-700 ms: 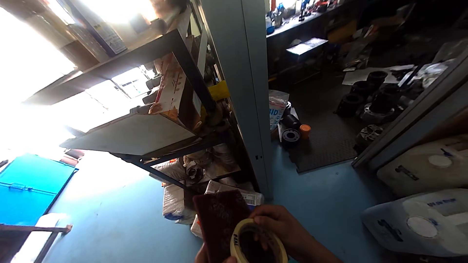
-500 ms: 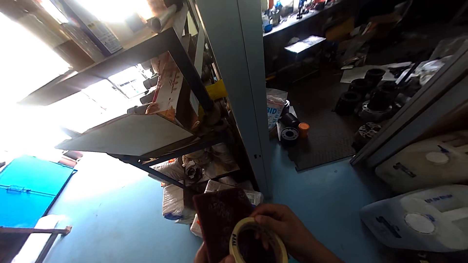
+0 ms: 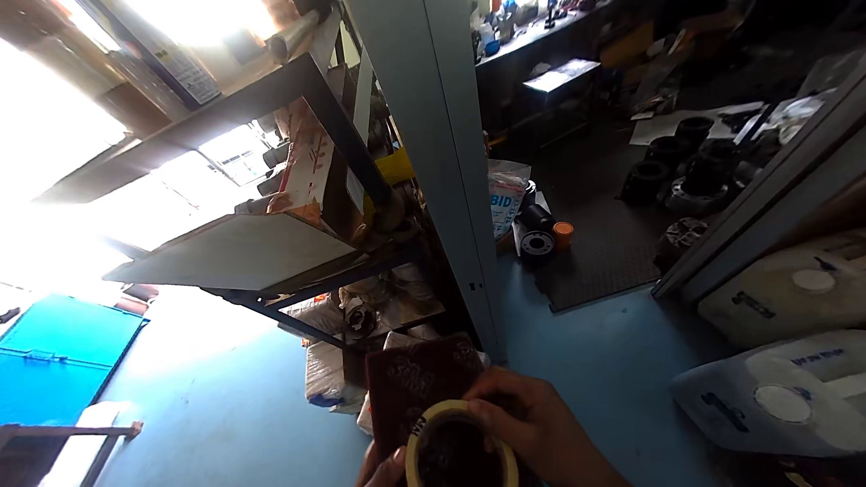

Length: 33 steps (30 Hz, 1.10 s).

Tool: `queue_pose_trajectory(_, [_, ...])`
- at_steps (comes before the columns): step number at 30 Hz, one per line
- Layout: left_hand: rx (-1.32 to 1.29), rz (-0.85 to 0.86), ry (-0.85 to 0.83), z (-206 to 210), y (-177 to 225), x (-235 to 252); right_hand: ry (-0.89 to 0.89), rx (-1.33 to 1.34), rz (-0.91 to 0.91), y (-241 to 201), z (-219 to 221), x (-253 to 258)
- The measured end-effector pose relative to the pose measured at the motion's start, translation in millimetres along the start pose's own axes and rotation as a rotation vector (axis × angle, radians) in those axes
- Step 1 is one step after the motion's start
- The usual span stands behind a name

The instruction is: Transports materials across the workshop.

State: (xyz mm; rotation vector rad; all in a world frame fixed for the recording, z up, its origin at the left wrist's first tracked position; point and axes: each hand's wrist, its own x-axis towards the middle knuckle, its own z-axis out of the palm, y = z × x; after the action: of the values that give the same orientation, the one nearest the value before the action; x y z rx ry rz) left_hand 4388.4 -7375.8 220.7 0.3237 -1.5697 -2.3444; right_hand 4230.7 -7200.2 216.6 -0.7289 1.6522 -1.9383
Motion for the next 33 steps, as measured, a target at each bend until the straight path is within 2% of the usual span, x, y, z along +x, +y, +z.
queue_pose_trajectory(4, [-0.022, 0.047, 0.013, -4.5, -4.7, -3.4, 0.046, -0.105, -0.208, -5.5, 6.7, -6.5])
queue_pose_trajectory(9, [-0.081, 0.155, -0.097, -8.0, -4.6, -4.6, 0.074, -0.234, -0.534, -14.7, 11.9, -12.3])
queue_pose_trajectory(12, [-0.083, 0.218, -0.132, -6.4, -1.1, -6.7, 0.066, -0.227, -0.616, -13.3, 11.2, -10.9])
queue_pose_trajectory(22, [0.195, 0.341, -0.150, 17.4, 22.1, -13.2, -0.076, 0.104, -0.377, 14.1, -3.6, 3.2])
queue_pose_trajectory(28, [0.211, 0.335, -0.163, 20.0, 22.5, -11.7, -0.130, 0.224, -0.207, 21.7, -5.2, 3.6])
queue_pose_trajectory(33, [0.210, 0.326, -0.183, 19.6, 24.3, -11.8, -0.155, 0.304, -0.149, 23.8, -3.8, 2.8])
